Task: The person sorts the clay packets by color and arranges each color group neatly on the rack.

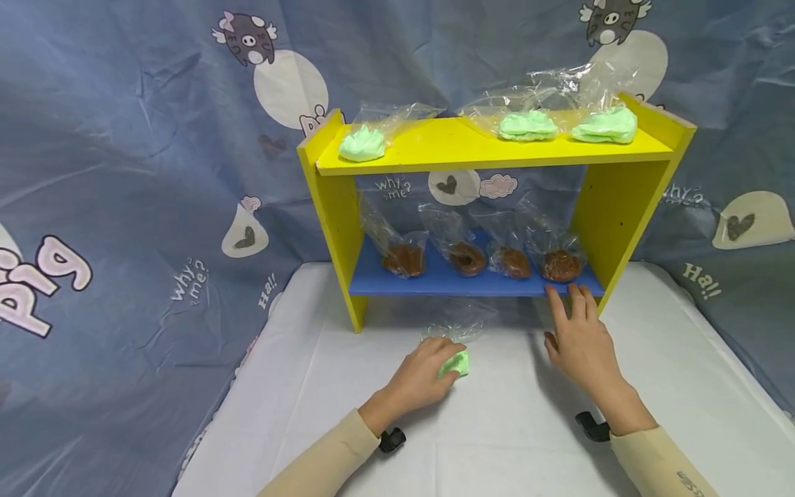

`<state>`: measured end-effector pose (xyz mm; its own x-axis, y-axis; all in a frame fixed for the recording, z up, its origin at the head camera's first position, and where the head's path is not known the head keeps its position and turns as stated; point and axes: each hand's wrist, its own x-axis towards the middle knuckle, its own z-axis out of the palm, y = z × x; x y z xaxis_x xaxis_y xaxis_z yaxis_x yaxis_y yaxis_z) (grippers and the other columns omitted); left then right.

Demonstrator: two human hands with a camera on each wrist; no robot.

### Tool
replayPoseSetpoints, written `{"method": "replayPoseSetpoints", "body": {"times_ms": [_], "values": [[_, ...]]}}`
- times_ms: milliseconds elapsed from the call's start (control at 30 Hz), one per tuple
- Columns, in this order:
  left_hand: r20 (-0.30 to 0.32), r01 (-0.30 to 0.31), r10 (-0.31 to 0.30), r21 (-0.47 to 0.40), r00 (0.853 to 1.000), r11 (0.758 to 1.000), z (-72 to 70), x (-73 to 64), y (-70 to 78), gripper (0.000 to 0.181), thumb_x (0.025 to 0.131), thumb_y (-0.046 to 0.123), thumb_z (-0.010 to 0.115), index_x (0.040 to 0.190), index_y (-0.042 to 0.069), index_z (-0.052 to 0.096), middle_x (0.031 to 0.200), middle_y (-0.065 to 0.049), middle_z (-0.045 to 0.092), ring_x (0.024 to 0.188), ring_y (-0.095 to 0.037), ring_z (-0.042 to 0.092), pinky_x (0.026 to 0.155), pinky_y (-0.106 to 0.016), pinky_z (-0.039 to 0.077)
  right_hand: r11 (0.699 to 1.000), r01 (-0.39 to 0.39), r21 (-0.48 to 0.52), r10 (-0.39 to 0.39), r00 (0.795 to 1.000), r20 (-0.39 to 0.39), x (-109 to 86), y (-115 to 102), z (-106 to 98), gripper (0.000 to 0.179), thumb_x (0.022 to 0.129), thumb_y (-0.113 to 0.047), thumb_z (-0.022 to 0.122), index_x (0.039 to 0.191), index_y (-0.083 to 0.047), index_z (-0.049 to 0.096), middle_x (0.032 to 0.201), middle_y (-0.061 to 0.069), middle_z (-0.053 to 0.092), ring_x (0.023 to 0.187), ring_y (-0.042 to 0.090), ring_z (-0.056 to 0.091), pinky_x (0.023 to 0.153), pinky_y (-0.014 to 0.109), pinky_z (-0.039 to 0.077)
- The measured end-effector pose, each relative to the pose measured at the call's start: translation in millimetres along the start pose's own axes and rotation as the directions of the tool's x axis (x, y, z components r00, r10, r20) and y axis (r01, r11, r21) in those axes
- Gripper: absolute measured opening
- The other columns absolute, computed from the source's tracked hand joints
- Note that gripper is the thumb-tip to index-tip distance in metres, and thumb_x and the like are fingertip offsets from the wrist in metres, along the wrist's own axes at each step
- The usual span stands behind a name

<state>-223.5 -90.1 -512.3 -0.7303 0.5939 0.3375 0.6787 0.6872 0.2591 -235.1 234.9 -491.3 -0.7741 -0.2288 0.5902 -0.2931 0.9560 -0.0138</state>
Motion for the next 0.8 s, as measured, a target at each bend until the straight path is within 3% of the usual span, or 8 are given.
{"method": "replayPoseSetpoints", "body": {"times_ms": [433,567,700,800], "values": [[0.026,0.130,-0.135,0.161,0.990,0.978,12.0,11.1,7.1,0.057,0.090,0.041,0.076,0.138,0.014,0.062,0.127,-0.004,0.062,0.115,-0.024,0.060,0.076,-0.040,0.059,1.000,-0.008,-0.007,0.008,1.000,0.018,1.0,-0.4,-1.4,0.099,0.077,-0.019,0.083,0.157,-0.002,0.027,0.149,0.039,0.025,0.140,0.056,0.022,0.064,0.063,0.054],[0.025,0.105,-0.114,0.230,0.993,0.967,16.9,18.1,5.1,0.051,0.087,0.043,0.078,0.128,0.016,0.066,0.113,-0.002,0.065,0.096,-0.021,0.064,0.062,-0.034,0.056,1.000,-0.009,-0.010,0.009,1.000,0.015,1.1,0.1,-1.8,0.099,0.077,-0.019,0.083,0.157,-0.002,0.027,0.149,0.039,0.025,0.140,0.056,0.022,0.064,0.063,0.054],[0.015,0.071,-0.078,0.265,0.997,0.962,19.7,24.9,1.7,0.040,0.081,0.027,0.079,0.117,0.014,0.066,0.093,0.000,0.063,0.072,-0.014,0.057,0.048,-0.025,0.043,1.000,-0.009,-0.009,0.010,1.000,0.017,0.3,-0.3,-0.8,0.100,0.077,-0.019,0.083,0.158,-0.002,0.026,0.149,0.039,0.025,0.140,0.056,0.021,0.063,0.062,0.055],[-0.001,0.070,-0.072,0.263,0.997,0.962,19.8,26.0,-2.1,0.036,0.078,0.016,0.076,0.111,0.014,0.065,0.087,0.001,0.063,0.066,-0.013,0.055,0.045,-0.024,0.040,1.000,-0.006,-0.006,0.006,1.000,0.020,-0.7,-1.4,0.9,0.101,0.077,-0.020,0.083,0.158,-0.003,0.026,0.150,0.039,0.024,0.140,0.056,0.022,0.062,0.062,0.055]]}}
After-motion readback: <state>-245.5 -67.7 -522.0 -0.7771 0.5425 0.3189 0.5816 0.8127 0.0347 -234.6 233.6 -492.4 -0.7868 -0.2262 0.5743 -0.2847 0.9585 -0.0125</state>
